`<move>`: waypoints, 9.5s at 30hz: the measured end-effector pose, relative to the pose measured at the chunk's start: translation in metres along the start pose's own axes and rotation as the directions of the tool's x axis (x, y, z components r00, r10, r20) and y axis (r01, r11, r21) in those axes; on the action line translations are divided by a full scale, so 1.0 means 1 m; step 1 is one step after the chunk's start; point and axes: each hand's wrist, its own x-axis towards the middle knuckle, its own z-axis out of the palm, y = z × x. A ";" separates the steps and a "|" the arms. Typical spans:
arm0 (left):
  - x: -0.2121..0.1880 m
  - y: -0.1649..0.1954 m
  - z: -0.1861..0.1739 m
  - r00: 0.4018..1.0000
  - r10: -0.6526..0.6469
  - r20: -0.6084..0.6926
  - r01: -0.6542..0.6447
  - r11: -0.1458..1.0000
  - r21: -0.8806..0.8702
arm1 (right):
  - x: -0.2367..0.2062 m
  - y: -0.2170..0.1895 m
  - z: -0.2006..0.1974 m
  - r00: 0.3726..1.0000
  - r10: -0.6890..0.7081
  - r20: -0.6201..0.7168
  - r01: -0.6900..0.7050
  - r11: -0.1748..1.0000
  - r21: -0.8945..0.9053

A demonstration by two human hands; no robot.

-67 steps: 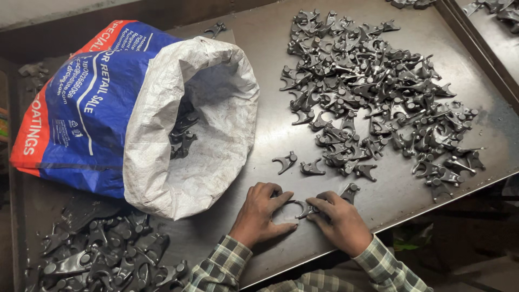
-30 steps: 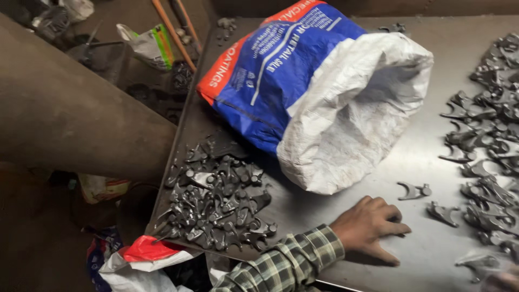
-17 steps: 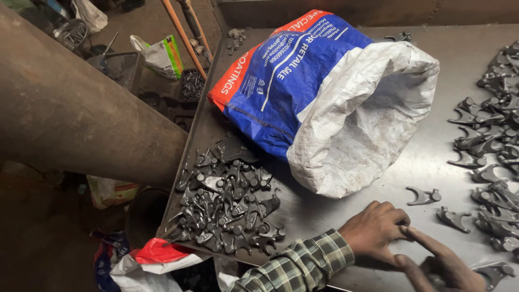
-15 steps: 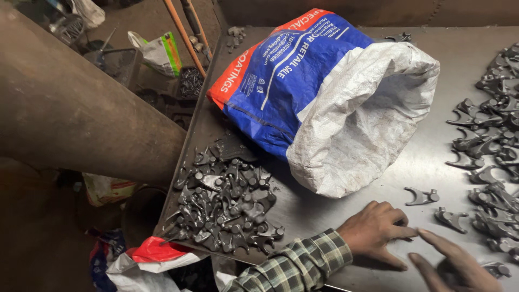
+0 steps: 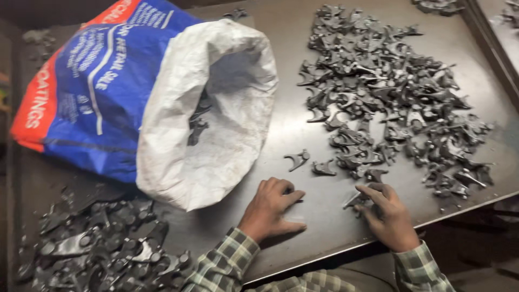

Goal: The person sorts small dark metal castings on a steel table, picking up individual pieces, turning them over in both hands, and placing accepted pieces into a large open woven bag beside the pile. The person continues handling pieces one at a time from the table pile throughout the clip.

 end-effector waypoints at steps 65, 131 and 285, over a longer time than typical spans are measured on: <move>0.002 0.002 0.001 0.997 -0.069 0.030 0.068 0.998 0.015 | 0.015 -0.069 0.030 0.993 0.113 0.022 -0.115 0.989 0.094; -0.003 -0.002 0.002 0.998 0.000 -0.067 0.000 1.000 0.002 | 0.095 -0.084 0.062 0.996 -0.064 0.067 0.061 0.997 0.051; 0.004 0.005 0.000 0.993 -0.109 0.048 0.106 0.993 0.060 | 0.018 -0.096 0.039 0.983 -0.010 0.183 -0.028 0.979 0.204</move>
